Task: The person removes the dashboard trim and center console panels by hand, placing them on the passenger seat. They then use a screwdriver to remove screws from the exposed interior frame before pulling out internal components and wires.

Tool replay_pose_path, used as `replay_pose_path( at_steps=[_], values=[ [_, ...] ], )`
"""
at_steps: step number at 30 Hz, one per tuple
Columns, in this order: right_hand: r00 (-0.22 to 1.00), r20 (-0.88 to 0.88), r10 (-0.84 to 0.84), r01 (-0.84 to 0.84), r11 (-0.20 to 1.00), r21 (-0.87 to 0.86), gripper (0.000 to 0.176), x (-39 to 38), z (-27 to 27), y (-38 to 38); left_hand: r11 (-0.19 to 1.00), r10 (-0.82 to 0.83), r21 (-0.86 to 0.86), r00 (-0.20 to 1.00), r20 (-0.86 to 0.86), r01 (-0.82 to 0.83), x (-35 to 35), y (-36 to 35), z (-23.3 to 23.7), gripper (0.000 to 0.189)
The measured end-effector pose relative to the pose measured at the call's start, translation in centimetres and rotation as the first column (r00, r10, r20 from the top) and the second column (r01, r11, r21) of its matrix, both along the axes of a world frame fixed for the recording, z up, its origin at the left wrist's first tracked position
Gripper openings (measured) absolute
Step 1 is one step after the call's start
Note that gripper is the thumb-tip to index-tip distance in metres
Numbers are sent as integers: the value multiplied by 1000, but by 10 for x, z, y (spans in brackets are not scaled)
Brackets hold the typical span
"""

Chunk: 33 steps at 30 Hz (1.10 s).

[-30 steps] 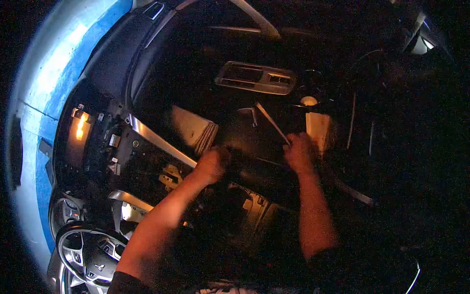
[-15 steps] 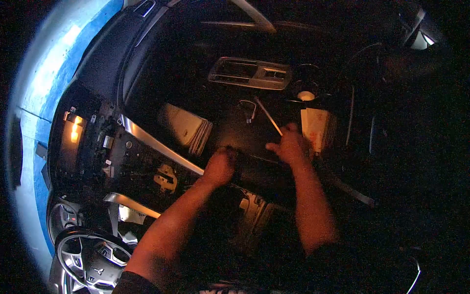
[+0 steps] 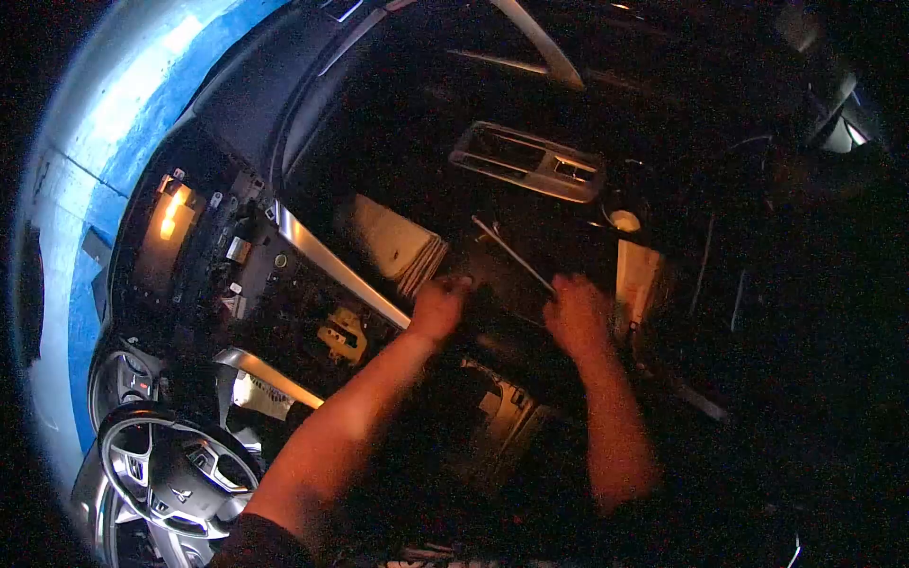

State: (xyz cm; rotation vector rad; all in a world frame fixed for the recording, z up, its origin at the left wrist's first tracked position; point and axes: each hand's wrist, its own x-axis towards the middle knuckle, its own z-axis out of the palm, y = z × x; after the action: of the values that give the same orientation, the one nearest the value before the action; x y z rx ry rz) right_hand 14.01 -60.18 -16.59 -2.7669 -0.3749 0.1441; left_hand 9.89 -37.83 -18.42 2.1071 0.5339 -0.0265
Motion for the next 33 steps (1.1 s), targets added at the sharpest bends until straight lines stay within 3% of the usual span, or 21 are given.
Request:
replay_pose_path(
  at_steps=[4,7,10,12,14,16,19,22,27,30,33],
  values=[
    [991,-35,130,-130,992,4,23,-24,1,-9,988,132,-78,990,-59,-136,52,18,-16,36],
    [969,-42,245,-244,969,31,23,-44,-3,-14,875,81,-467,989,-123,-130,68,13,-3,37],
    [928,-37,370,-369,929,34,24,-58,-9,-16,924,-189,-357,975,-119,136,82,17,5,35],
    [908,-26,417,-417,909,22,24,-65,-11,-9,916,-280,-271,956,90,294,100,42,-23,32],
    [892,-86,444,-444,896,15,24,-67,-13,-1,924,-261,-270,963,75,271,107,71,-39,30],
    [867,-114,485,-488,873,3,23,-71,-9,10,939,-110,-342,981,-163,48,93,89,-2,30],
    [822,-91,563,-566,825,-8,21,-80,9,28,934,-61,-356,987,-151,3,65,110,20,27],
    [770,-35,637,-638,770,-15,21,-87,22,40,935,-70,-352,993,-100,31,36,116,42,24],
    [695,46,717,-708,694,-128,20,-50,-2,37,962,-69,-269,994,-79,45,17,127,39,20],
    [784,37,619,-603,775,-189,18,-27,-19,30,982,-161,-109,984,-72,153,10,115,44,20],
    [876,-148,459,-474,876,-93,21,-18,-18,19,924,-361,135,932,8,357,8,98,31,21]
  ],
)
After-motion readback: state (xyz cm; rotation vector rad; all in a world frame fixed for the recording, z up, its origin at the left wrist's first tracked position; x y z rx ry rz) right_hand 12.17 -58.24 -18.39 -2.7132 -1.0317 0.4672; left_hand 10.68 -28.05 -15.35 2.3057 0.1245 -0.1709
